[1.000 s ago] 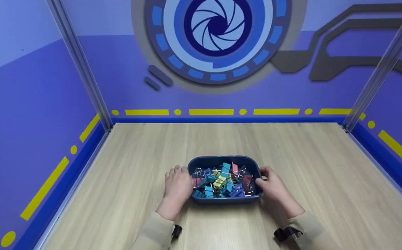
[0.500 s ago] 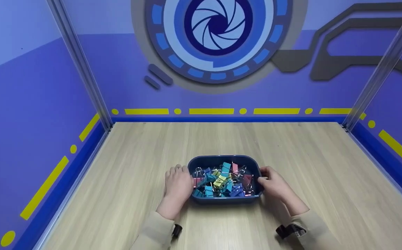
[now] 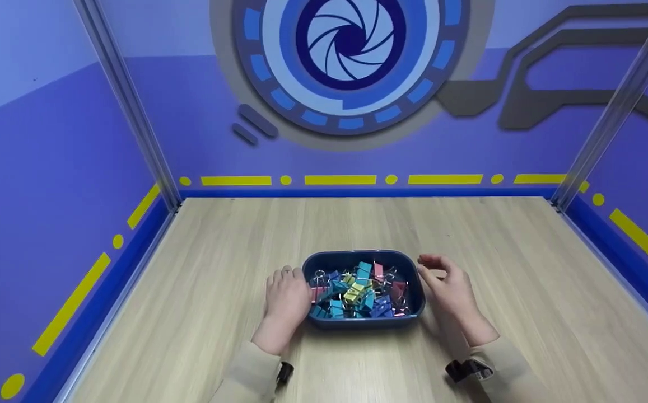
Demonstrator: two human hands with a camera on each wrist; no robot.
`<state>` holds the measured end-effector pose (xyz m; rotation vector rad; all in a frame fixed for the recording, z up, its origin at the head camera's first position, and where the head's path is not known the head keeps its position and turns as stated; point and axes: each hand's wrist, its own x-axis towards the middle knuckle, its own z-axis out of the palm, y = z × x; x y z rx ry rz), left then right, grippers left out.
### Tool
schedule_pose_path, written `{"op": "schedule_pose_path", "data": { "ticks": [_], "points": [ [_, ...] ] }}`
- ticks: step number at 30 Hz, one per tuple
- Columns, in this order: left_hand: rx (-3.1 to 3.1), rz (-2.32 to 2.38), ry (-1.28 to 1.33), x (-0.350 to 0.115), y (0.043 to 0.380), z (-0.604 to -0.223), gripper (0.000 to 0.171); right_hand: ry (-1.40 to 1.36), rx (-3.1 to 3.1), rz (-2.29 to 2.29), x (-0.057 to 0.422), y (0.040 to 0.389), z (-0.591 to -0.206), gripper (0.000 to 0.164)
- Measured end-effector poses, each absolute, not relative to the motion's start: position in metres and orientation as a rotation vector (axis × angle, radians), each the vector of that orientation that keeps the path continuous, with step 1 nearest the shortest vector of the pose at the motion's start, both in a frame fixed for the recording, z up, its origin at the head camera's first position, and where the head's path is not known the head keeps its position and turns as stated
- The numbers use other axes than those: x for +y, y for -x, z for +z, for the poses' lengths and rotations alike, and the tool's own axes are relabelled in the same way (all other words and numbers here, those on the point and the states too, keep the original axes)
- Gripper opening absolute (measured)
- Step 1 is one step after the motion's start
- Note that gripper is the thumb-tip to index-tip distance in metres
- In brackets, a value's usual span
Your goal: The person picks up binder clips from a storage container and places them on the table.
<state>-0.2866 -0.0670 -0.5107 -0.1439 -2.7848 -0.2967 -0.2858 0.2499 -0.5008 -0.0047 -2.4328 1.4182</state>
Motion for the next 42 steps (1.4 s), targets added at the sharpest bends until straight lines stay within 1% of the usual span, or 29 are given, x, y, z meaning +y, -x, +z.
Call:
{"op": "schedule_pose_path", "data": {
  "ticks": [4,8,13,19,24,34,37,42],
  "points": [
    [-2.792,-0.298,0.14,-0.067,0.286,-0.511,0.025,-0.126,-2.368,1.507,0.244,0.286,-0.503,0.022],
    [-2.777,-0.295,0.148,-0.067,0.286,-0.511,0.024,-0.281,-2.367,1.541,0.234,0.288,-0.506,0.025],
    [-2.758,-0.3,0.157,-0.067,0.286,-0.512,0.022,-0.405,-2.485,1.412,0.221,0.293,-0.507,0.031],
    [-2.793,-0.303,0.159,-0.066,0.285,-0.512,0.027,-0.551,-2.665,1.203,0.207,0.302,-0.51,0.035],
    [-2.805,-0.308,0.15,-0.066,0.286,-0.511,0.027,-0.66,-2.696,0.999,0.2,0.309,-0.51,0.027],
    [-2.787,-0.296,0.149,-0.067,0.287,-0.511,0.027,-0.8,-2.686,0.749,0.2,0.31,-0.512,0.012],
    [-2.802,-0.299,0.143,-0.067,0.287,-0.51,0.027,-0.815,-2.67,0.774,0.2,0.31,-0.513,0.008],
    [-2.836,-0.316,0.127,-0.067,0.287,-0.509,0.03,-0.719,-2.689,0.956,0.199,0.311,-0.512,0.006]
  ]
}}
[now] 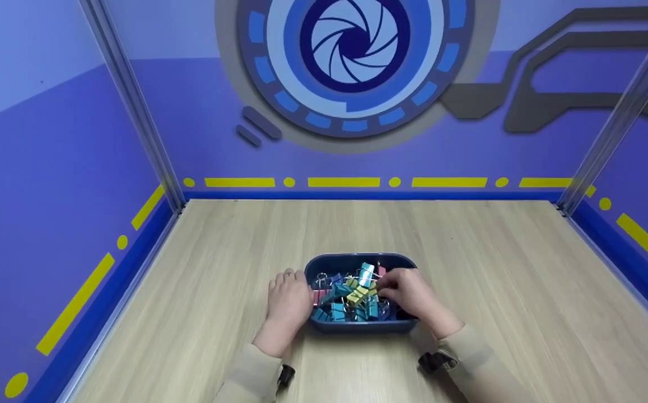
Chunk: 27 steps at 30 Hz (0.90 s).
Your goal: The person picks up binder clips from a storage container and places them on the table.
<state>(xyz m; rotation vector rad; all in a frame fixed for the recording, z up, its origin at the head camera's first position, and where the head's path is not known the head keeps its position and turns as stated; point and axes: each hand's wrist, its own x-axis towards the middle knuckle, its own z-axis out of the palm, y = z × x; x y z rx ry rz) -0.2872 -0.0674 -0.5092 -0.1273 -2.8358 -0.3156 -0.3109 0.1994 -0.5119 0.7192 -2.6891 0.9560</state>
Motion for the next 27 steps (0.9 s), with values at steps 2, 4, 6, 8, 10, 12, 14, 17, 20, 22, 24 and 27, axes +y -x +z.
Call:
{"op": "schedule_pose_path", "data": {
  "ticks": [2,4,6,8,10,12,14,17,20,22,24,27],
  "points": [
    [-2.841,-0.321,0.126,-0.067,0.287,-0.509,0.03,-0.674,-2.704,1.011,0.2,0.311,-0.511,0.005],
    [-2.842,-0.32,0.125,-0.067,0.287,-0.509,0.031,-0.649,-2.707,1.055,0.2,0.311,-0.509,0.005],
    [-2.84,-0.318,0.128,-0.067,0.286,-0.509,0.031,-0.627,-2.697,1.093,0.202,0.311,-0.507,0.006],
    [-2.831,-0.32,0.132,-0.067,0.286,-0.509,0.031,-0.606,-2.681,1.142,0.204,0.312,-0.505,0.008],
    [-2.825,-0.32,0.136,-0.068,0.286,-0.509,0.03,-0.594,-2.658,1.189,0.205,0.312,-0.503,0.01],
    [-2.815,-0.318,0.138,-0.068,0.287,-0.509,0.029,-0.592,-2.638,1.235,0.207,0.313,-0.501,0.011],
    [-2.804,-0.311,0.138,-0.068,0.287,-0.509,0.028,-0.583,-2.627,1.272,0.209,0.314,-0.5,0.013],
    [-2.794,-0.299,0.142,-0.067,0.287,-0.51,0.028,-0.563,-2.619,1.331,0.212,0.314,-0.497,0.015],
    [-2.786,-0.288,0.149,-0.067,0.286,-0.51,0.028,-0.52,-2.624,1.445,0.215,0.314,-0.494,0.018],
    [-2.783,-0.277,0.154,-0.067,0.286,-0.511,0.028,-0.49,-2.625,1.554,0.217,0.313,-0.492,0.02],
    [-2.784,-0.268,0.156,-0.067,0.286,-0.51,0.027,-0.466,-2.622,1.646,0.218,0.313,-0.49,0.022],
    [-2.787,-0.264,0.159,-0.066,0.286,-0.51,0.026,-0.436,-2.611,1.7,0.221,0.313,-0.487,0.024]
  ]
}}
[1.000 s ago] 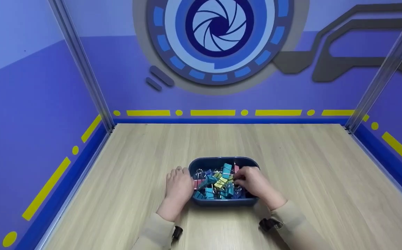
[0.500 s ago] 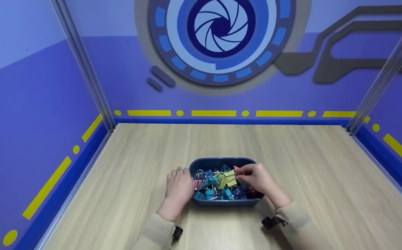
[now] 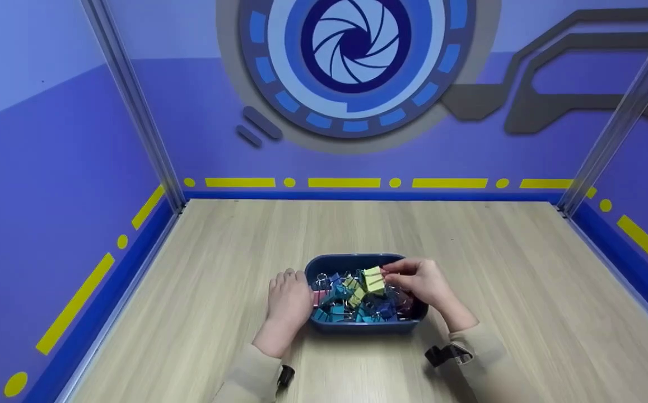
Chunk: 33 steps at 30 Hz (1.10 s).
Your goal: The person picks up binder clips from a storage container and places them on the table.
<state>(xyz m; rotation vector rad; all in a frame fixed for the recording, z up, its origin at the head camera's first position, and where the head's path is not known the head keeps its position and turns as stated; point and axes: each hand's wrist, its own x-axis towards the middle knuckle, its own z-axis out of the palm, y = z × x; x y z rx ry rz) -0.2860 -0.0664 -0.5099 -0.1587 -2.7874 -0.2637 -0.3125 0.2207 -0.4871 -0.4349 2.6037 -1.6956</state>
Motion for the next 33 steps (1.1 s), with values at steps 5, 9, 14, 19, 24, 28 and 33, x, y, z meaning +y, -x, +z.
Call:
{"op": "schedule_pose_path", "data": {
  "ticks": [5,9,14,19,24,28,33],
  "points": [
    [-2.782,-0.264,0.163,-0.067,0.287,-0.51,0.025,0.435,2.66,-1.738,0.226,0.312,-0.477,0.024],
    [-2.768,-0.252,0.175,-0.067,0.287,-0.509,0.021,0.358,2.693,-1.78,0.235,0.312,-0.468,0.025],
    [-2.749,-0.264,0.19,-0.067,0.287,-0.509,0.02,0.257,2.74,-1.783,0.253,0.315,-0.464,0.028],
    [-2.751,-0.273,0.2,-0.067,0.287,-0.509,0.023,0.16,2.817,-1.787,0.275,0.319,-0.464,0.032],
    [-2.747,-0.278,0.198,-0.067,0.287,-0.51,0.022,-0.052,2.841,-1.84,0.296,0.324,-0.468,0.04],
    [-2.731,-0.281,0.196,-0.068,0.287,-0.511,0.02,-0.179,2.908,-1.771,0.308,0.327,-0.477,0.041],
    [-2.731,-0.283,0.192,-0.068,0.287,-0.512,0.022,-0.195,3.02,-1.579,0.317,0.335,-0.49,0.036]
  ]
}}
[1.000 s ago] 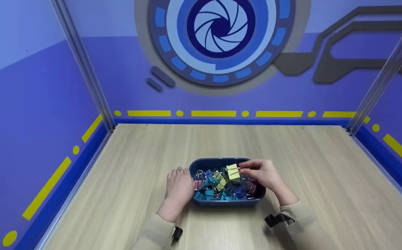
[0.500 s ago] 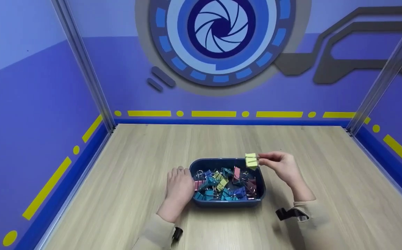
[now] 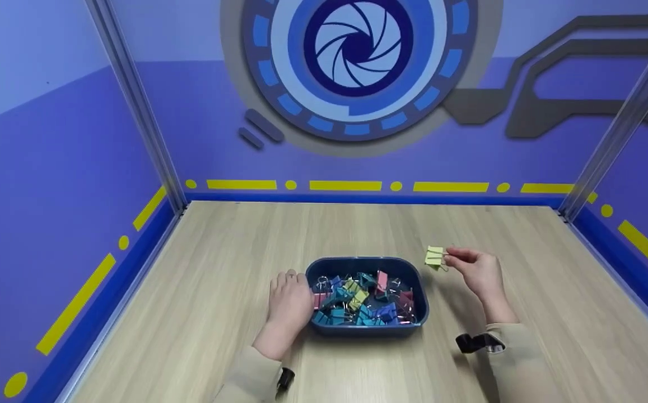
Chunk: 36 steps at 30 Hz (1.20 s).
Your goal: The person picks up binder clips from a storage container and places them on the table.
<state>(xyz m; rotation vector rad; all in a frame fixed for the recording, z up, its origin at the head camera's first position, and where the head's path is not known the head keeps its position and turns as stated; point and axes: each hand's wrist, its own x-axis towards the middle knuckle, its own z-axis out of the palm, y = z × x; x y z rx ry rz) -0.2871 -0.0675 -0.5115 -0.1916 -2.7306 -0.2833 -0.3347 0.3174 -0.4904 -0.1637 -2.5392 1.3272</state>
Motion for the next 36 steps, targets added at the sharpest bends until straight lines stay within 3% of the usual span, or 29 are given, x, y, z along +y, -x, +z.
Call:
{"op": "schedule_pose_path", "data": {
  "ticks": [16,36],
  "points": [
    [-2.729,-0.299,0.185,-0.067,0.289,-0.513,0.022,0.056,-2.669,1.14,0.318,0.343,-0.522,0.022],
    [-2.8,-0.324,0.155,-0.068,0.288,-0.511,0.027,-0.037,-2.731,1.199,0.313,0.344,-0.53,0.032]
  ]
}}
